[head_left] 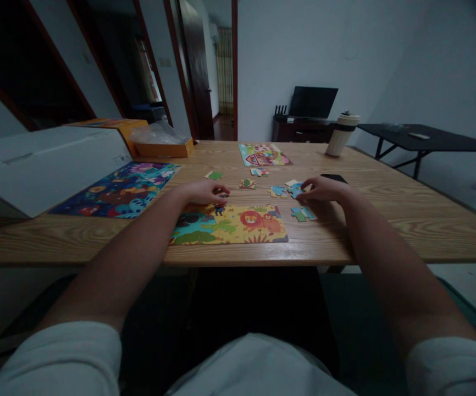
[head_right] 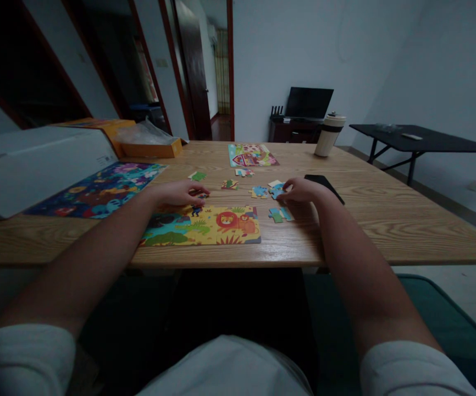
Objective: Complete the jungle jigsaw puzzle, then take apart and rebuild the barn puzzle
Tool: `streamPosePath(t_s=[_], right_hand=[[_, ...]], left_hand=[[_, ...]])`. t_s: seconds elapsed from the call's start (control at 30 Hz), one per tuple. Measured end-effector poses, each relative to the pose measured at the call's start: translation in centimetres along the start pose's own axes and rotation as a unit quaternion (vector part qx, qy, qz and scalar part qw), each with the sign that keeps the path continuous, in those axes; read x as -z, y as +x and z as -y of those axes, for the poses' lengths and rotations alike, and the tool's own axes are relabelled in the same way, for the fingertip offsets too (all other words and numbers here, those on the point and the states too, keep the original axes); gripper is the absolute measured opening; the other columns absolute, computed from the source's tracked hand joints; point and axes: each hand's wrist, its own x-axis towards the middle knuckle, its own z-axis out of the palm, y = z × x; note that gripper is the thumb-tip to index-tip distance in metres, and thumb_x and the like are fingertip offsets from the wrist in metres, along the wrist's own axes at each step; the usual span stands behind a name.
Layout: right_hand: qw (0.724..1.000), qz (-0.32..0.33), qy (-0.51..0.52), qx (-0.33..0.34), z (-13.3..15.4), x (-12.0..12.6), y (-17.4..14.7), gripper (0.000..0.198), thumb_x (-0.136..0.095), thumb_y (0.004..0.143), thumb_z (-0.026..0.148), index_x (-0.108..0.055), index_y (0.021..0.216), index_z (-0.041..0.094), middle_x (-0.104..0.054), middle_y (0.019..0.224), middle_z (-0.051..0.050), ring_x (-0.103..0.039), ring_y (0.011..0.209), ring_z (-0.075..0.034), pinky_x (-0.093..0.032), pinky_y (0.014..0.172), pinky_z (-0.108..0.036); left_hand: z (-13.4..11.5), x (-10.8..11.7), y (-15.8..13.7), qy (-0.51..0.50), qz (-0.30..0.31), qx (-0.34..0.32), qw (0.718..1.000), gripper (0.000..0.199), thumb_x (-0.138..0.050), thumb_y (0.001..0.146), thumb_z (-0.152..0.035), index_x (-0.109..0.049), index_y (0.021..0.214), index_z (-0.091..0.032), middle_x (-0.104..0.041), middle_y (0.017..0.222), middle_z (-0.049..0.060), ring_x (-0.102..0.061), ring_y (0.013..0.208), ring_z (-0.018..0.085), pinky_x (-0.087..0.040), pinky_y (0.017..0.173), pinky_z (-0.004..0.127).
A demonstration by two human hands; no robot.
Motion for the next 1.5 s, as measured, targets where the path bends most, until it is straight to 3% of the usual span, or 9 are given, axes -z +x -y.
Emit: streamPosePath(t_s=[0.27,0.37,0.47,0.6,0.7,0.87,1.03,1.23,1.5], right_hand=[[1.0,-0.016,-0.02,-0.014,0.1,0.0,0.1,0.066,-0.07,0.075,0.058,-0.062,0.126,0.017,-0.066,0.116,-0.012,-0.063,0.101,-0.024,-0.046,0.09,-0.033],[1.0,-0.009,-0.017,-0.015,0.3,0.1,-0.1,0.064,-0.071,0.075,0.057,-0.062,0.124,0.016,-0.065,0.115,-0.012,-0.062,0.099,-0.024,-0.047,0.087,-0.032],[0.998,-0.049,0.029,-0.019,0.2,0.2,-0.2,0.063,-0.075,0.071,0.054,-0.062,0.12,0.016,-0.066,0.106,-0.012,-0.062,0.086,-0.021,-0.048,0.072,-0.031],[0.987,-0.097,0.124,0.044,1.1,0.6,-0.2,0.031,-0.067,0.082,0.039,-0.064,0.103,0.016,-0.066,0.089,-0.009,-0.056,0.068,-0.015,-0.041,0.059,-0.026],[0.969,-0.115,0.182,0.118,3.9,0.8,-0.5,0.024,-0.063,0.085,0.039,-0.065,0.091,0.016,-0.063,0.083,-0.007,-0.053,0.067,-0.014,-0.039,0.058,-0.026],[0.944,-0.098,0.231,0.214,11.6,0.1,-1.5,0.035,-0.061,0.085,0.053,-0.067,0.092,0.019,-0.061,0.078,-0.006,-0.048,0.065,-0.013,-0.036,0.054,-0.025],[0.931,-0.065,0.282,0.224,16.4,-2.3,-1.4,0.038,-0.059,0.086,0.053,-0.068,0.099,0.018,-0.061,0.077,-0.004,-0.044,0.06,-0.011,-0.032,0.051,-0.024],[0.945,-0.098,0.233,0.206,14.8,-4.7,-0.3,0.035,-0.058,0.089,0.043,-0.067,0.108,0.015,-0.062,0.079,-0.005,-0.047,0.061,-0.01,-0.033,0.054,-0.022],[0.957,-0.14,0.161,0.199,13.0,-4.0,-0.6,0.032,-0.054,0.089,0.035,-0.068,0.109,0.014,-0.062,0.072,-0.004,-0.047,0.056,-0.011,-0.029,0.05,-0.023]], left_hand=[[0.0,-0.1,0.0,0.03,0.003,-0.003,1.0,0.052,-0.065,0.079,-0.044,-0.064,0.126,-0.021,-0.063,0.125,0.009,-0.059,0.107,0.022,-0.043,0.09,0.026],[-0.5,0.0,-0.2,0.016,-0.004,0.004,1.0,0.044,-0.06,0.084,-0.04,-0.065,0.123,-0.02,-0.065,0.122,0.008,-0.061,0.104,0.021,-0.044,0.087,0.025],[-1.1,0.4,-0.5,0.007,-0.06,0.012,0.998,0.039,-0.055,0.089,-0.038,-0.066,0.12,-0.018,-0.068,0.116,0.008,-0.063,0.097,0.02,-0.045,0.083,0.025],[-1.3,0.8,-0.6,0.01,-0.157,0.004,0.988,0.034,-0.054,0.09,-0.032,-0.067,0.117,-0.016,-0.068,0.114,0.008,-0.063,0.095,0.018,-0.046,0.083,0.024],[-0.9,0.6,-0.2,-0.047,-0.157,-0.033,0.986,0.036,-0.056,0.09,-0.033,-0.064,0.121,-0.016,-0.068,0.113,0.009,-0.064,0.096,0.017,-0.047,0.081,0.024],[-1.3,-0.2,0.2,-0.204,-0.101,-0.073,0.971,0.056,-0.06,0.089,-0.036,-0.044,0.141,-0.022,-0.066,0.117,0.01,-0.063,0.102,0.018,-0.049,0.079,0.025],[-1.9,-0.3,0.0,-0.202,-0.082,-0.082,0.972,0.047,-0.061,0.088,-0.038,-0.057,0.13,-0.016,-0.07,0.101,0.009,-0.064,0.085,0.017,-0.047,0.069,0.025],[-1.4,0.1,-0.1,-0.14,-0.101,-0.042,0.984,0.036,-0.063,0.087,-0.032,-0.067,0.117,-0.013,-0.07,0.098,0.008,-0.062,0.081,0.015,-0.046,0.068,0.024],[-0.7,-0.2,0.1,-0.087,-0.094,-0.017,0.992,0.04,-0.055,0.092,-0.036,-0.063,0.125,-0.016,-0.069,0.108,0.008,-0.064,0.088,0.018,-0.048,0.075,0.027]])
